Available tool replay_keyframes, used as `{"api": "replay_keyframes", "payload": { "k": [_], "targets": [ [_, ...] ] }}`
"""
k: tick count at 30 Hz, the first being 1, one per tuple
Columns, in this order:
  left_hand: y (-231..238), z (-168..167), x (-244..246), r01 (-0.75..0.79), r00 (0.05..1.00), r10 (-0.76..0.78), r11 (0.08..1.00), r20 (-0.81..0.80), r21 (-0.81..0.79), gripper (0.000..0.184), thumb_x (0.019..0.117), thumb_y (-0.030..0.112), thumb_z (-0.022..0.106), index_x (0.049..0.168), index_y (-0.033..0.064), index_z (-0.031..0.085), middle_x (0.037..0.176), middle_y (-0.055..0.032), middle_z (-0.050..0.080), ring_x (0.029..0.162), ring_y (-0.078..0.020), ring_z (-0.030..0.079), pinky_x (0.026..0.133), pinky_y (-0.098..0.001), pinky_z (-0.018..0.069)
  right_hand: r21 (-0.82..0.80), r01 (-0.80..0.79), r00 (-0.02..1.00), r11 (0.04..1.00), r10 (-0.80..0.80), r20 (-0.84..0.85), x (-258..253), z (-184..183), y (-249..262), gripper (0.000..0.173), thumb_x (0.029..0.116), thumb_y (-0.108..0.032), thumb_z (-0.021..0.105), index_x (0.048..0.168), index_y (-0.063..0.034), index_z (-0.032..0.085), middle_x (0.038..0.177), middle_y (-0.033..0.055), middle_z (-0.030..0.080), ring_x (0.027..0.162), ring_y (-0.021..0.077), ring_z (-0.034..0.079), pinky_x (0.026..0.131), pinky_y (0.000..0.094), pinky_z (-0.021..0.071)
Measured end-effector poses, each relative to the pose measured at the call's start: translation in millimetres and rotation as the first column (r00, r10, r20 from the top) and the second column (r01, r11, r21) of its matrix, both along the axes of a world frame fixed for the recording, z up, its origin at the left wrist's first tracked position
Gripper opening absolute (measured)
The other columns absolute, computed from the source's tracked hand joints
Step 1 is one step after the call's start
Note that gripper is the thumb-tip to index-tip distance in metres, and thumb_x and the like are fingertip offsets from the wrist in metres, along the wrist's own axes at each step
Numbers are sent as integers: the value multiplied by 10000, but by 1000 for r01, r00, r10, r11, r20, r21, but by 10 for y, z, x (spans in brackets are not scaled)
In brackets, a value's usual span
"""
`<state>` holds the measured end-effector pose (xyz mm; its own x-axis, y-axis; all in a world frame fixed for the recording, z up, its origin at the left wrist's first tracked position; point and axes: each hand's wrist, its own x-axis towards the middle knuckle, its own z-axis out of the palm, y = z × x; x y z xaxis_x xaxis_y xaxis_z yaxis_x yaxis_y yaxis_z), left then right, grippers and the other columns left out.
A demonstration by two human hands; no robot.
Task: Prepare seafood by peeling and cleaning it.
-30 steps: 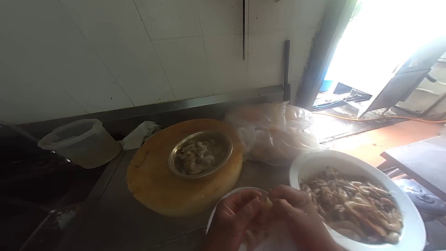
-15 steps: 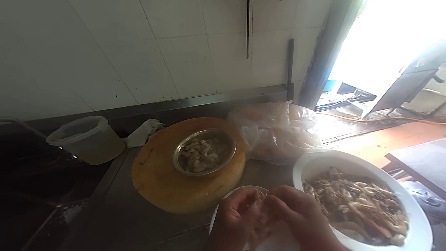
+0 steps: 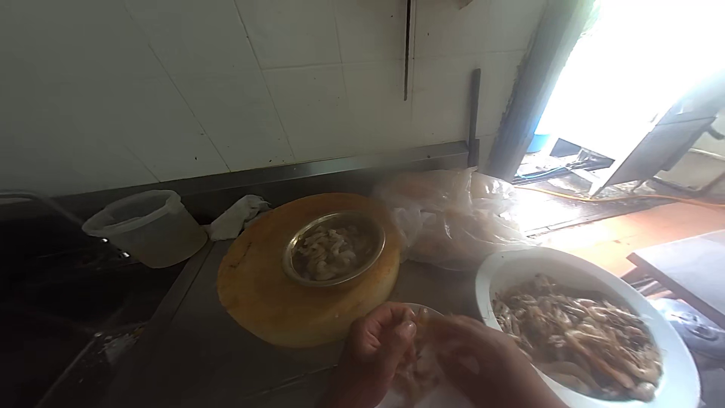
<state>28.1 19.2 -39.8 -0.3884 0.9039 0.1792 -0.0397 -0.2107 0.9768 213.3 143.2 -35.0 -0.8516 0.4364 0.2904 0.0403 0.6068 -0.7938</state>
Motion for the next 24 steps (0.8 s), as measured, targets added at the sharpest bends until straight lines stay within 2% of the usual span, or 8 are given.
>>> {"api": "replay_keyframes", "payload": {
  "k": [3, 6, 8, 13, 16, 20, 22, 24],
  "targets": [
    [-18, 20, 6, 62, 996, -67, 995, -65, -73, 195, 1005, 197, 616, 1068, 33, 701, 889, -80, 680, 700, -168, 650, 623, -310, 581, 76, 17, 999, 997, -13, -51, -93, 98, 41, 418, 920, -229, 776, 1316, -182, 653, 1218, 11, 662, 1054, 97, 686, 819, 277, 648],
    [-22, 17, 8, 84, 994, -88, 994, -64, -70, 214, 1000, 224, 631, 1056, 29, 700, 877, -80, 685, 711, -168, 664, 635, -309, 592, 90, -57, 998, 994, 60, -26, -127, 131, 87, 127, 963, -232, 725, 1080, -184, 723, 1054, -22, 681, 879, 46, 695, 715, 224, 639],
    [-21, 19, 7, 92, 993, -96, 993, -65, -67, 206, 991, 227, 637, 1030, 33, 694, 851, -79, 679, 708, -173, 664, 640, -315, 590, 99, -70, 997, 993, 73, -28, -134, 116, 92, 77, 954, -221, 729, 1015, -176, 719, 993, -30, 676, 840, 30, 684, 689, 205, 626],
    [-31, 22, 16, 77, 996, -80, 995, -42, -64, 192, 991, 219, 599, 1000, 41, 671, 831, -76, 671, 696, -192, 682, 648, -348, 618, 56, -59, 976, 997, 70, -207, -131, -12, 74, 80, 886, -131, 769, 911, -142, 694, 895, -20, 675, 773, 66, 696, 607, 241, 638],
    [-42, 51, -24, 36, 999, -37, 998, -11, -53, 214, 1001, 226, 588, 1003, 26, 665, 793, -90, 666, 664, -207, 684, 640, -367, 625, -17, -60, 962, 998, 53, -269, -58, -82, 89, 94, 875, -94, 778, 932, -122, 707, 918, -5, 690, 783, 106, 715, 608, 286, 660],
    [-75, 114, -105, -34, 997, 35, 999, -67, 20, 231, 1027, 224, 585, 1053, 15, 678, 806, -87, 654, 677, -187, 657, 649, -345, 602, 24, -118, 989, 993, 119, -84, 81, -84, 35, 79, 955, -191, 736, 987, -121, 753, 946, 3, 728, 813, 88, 714, 686, 282, 644],
    [-128, 199, -211, -172, 969, 182, 982, -165, 76, 252, 1028, 272, 595, 1073, 49, 703, 795, -72, 663, 668, -181, 646, 641, -347, 589, 94, -217, 971, 972, 205, 121, 160, -72, 13, 187, 1009, -297, 673, 993, -142, 777, 1018, -4, 743, 960, 98, 702, 842, 323, 610],
    [-158, 386, -380, -349, 878, 368, 930, -305, 117, 227, 1017, 281, 591, 1095, 108, 717, 814, -51, 678, 647, -177, 640, 606, -345, 580, 149, -276, 944, 950, 238, 229, 207, -95, 26, 223, 1019, -294, 642, 979, -126, 783, 1141, 7, 738, 1166, 138, 653, 1023, 370, 537]
  ]
}}
